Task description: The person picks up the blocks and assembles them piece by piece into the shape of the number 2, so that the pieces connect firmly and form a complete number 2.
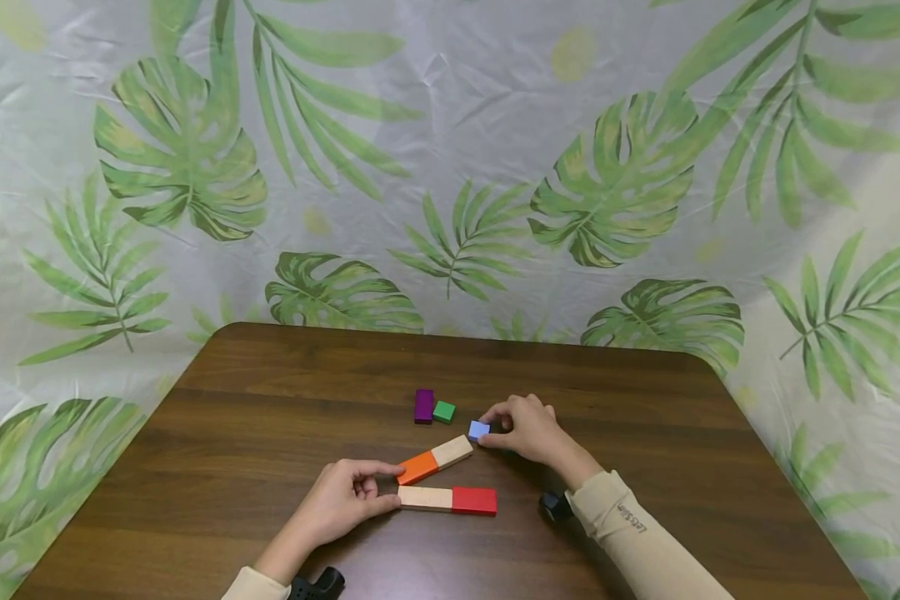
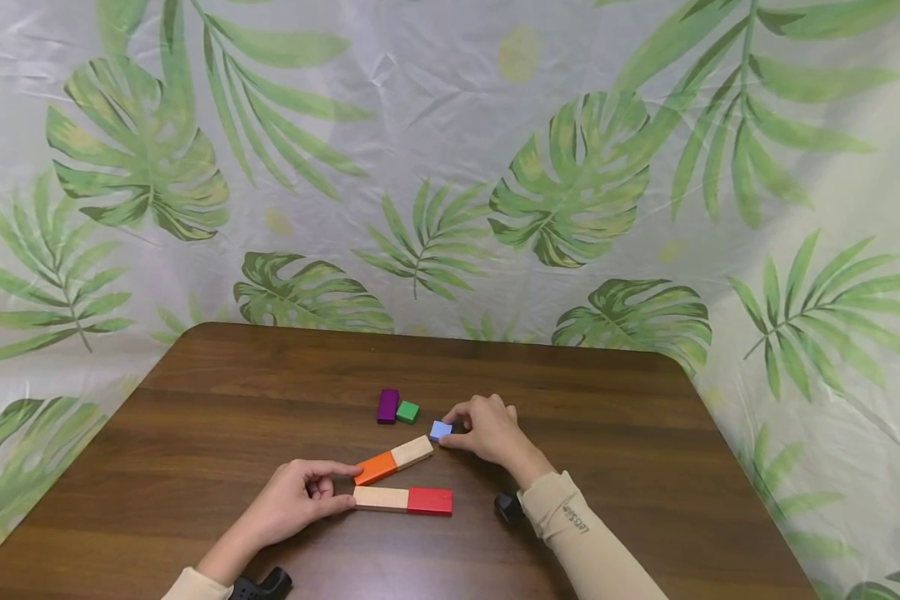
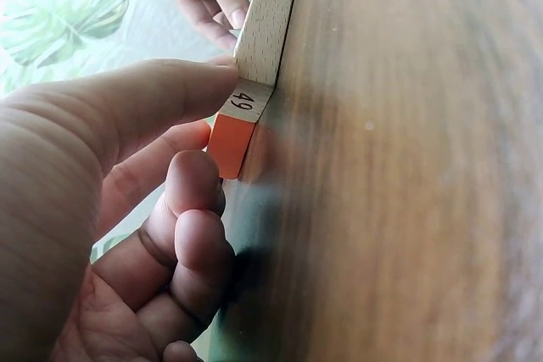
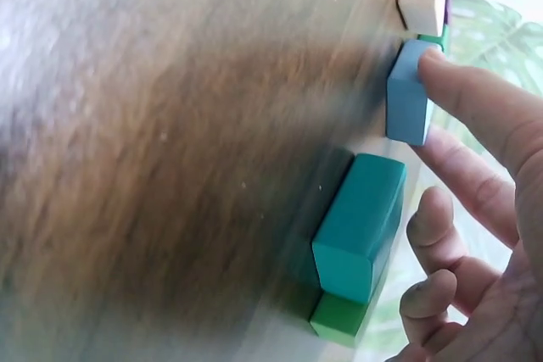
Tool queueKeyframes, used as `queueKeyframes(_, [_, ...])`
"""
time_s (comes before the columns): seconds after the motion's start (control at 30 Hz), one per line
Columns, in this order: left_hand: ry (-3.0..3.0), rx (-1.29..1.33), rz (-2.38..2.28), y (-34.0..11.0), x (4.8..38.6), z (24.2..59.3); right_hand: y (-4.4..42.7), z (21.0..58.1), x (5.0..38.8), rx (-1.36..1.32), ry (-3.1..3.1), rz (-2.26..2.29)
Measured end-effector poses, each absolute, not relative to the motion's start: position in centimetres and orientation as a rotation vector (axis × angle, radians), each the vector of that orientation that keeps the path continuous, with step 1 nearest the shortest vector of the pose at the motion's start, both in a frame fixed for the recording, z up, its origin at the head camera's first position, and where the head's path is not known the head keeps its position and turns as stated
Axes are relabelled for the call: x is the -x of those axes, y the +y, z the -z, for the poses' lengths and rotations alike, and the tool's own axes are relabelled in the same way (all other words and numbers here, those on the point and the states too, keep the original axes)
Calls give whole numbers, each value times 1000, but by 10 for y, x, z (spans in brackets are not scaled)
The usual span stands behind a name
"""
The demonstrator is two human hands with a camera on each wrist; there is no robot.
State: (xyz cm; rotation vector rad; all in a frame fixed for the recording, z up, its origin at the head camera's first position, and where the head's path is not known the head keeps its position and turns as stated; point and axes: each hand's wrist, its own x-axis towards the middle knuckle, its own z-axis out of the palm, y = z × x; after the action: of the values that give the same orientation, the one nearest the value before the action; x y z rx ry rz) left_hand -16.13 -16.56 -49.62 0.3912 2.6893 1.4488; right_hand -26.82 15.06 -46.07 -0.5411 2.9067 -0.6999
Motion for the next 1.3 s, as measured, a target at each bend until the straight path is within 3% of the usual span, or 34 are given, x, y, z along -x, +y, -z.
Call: queueKeyframes(1.3, [2684,-399,-1454,-166,161,498,152,463,272,563,2905,706])
